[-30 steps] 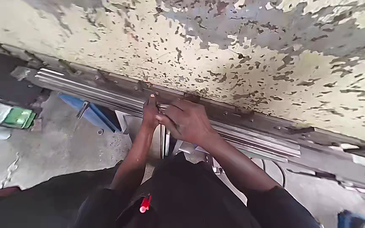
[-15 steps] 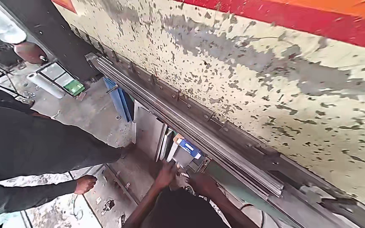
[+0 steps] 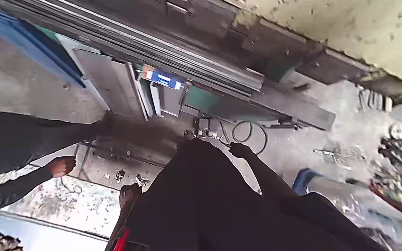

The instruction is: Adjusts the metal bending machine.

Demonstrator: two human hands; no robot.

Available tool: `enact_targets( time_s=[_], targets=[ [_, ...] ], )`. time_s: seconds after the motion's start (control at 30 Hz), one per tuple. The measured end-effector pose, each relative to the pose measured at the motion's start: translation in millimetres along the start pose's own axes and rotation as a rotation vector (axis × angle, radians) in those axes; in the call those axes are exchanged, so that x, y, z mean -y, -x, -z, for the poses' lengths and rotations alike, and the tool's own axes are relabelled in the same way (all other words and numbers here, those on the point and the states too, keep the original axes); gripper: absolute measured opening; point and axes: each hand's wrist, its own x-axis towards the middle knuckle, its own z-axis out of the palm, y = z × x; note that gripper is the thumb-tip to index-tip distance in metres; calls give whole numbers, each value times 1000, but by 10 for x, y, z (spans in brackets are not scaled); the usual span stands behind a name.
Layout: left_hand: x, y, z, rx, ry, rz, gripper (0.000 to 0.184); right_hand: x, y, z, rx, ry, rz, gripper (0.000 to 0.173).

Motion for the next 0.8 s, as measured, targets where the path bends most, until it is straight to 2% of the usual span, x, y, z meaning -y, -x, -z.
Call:
enact_targets(
  time_s=[0.07,0.2,0.33,0.4,0.53,0.67,0.73,0.77,0.8],
  targets=[
    [-67,139,121,31,-125,-45,45,-182,104,-281,-5,-145,-61,45],
    [177,-87,-329,19,-144,-19,61,-440,434,-949,7,-269,-48,45],
    [133,-63,-158,35,-39,2,59,-444,553,-1485,3,-313,-65,45],
    [230,-71,-302,16,-59,-33,58,-376,617,-1787,28,-334,-90,41],
    [339,-170,-587,-94,-50,-50,55,-306,636,-2242,62,-353,-13,38],
    [330,-98,-570,-161,-20,-56,52,-249,585,-2254,35,-299,-34,38],
    [296,-13,-401,-74,28,-58,52,-193,700,-2098,23,-317,-72,40],
    [306,-30,-417,-55,25,-62,52,-196,734,-2062,-18,-321,-85,42],
    [357,-128,-584,-124,10,-68,52,-187,758,-1994,-55,-330,-89,46]
  ],
)
